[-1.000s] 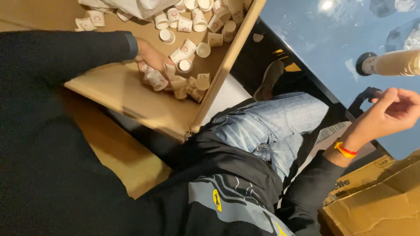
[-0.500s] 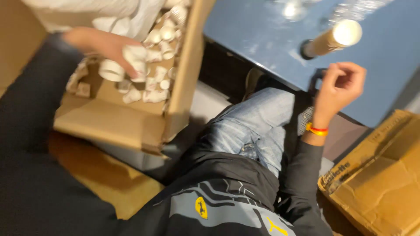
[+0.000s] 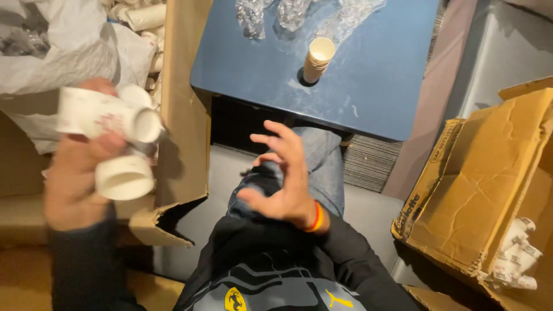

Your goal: Sorting and stacking paper cups from large bags onto a workstation.

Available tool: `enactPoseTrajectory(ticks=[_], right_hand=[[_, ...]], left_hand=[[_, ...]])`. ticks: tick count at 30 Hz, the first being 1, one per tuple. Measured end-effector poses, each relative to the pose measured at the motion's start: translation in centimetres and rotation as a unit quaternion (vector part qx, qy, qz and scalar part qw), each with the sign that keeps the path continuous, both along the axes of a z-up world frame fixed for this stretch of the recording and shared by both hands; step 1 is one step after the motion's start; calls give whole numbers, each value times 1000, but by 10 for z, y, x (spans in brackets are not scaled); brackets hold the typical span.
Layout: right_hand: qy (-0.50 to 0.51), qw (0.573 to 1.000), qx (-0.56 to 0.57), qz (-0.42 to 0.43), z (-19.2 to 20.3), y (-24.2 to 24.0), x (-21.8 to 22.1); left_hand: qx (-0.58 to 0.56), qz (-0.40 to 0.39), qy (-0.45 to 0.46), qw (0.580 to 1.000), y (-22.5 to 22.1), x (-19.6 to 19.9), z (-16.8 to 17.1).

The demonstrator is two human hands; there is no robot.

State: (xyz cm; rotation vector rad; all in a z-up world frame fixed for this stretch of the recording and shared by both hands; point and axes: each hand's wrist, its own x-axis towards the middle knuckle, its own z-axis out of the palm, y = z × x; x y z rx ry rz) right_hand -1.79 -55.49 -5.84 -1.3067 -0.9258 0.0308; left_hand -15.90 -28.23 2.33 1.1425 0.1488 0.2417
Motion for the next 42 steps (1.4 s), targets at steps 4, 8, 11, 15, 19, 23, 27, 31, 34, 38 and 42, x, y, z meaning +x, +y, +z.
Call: enactPoseTrajectory(ticks=[4, 8, 11, 15, 19, 23, 27, 31, 34, 38, 42], right_hand=[[-177, 984, 12, -17, 19, -8, -22], [-190, 976, 22, -104, -27, -31, -18], [-191, 970, -35, -145, -57, -57, -9], [-146, 968, -69, -193, -81, -75, -14], [-141, 959, -70, -237, -76, -74, -22], [-152, 950, -102, -252, -82, -65, -19], [-166, 942, -171, -237, -81, -46, -8], [-172, 943, -174, -224, -89, -35, 5], [-226, 951, -151, -149, -84, -38, 18], [-314, 914, -230, -114, -68, -41, 22], [-336, 894, -291, -59, -40, -36, 18]], left_hand=[[-78, 58, 20, 995, -120, 37, -27], [-192, -23, 9, 981, -187, 67, -95], [-232, -49, -6, 971, -211, 86, -144], [-310, -60, 93, 944, -224, 94, -166], [-345, -31, 110, 932, -224, 96, -195], [-368, -6, 137, 920, -210, 99, -188], [-401, -12, 89, 912, -202, 99, -181], [-234, -40, 16, 971, -191, 92, -152], [-492, -25, 76, 867, -188, 102, -182], [-459, 45, 142, 876, -174, 105, -167], [-433, 71, 111, 892, -167, 103, -176]])
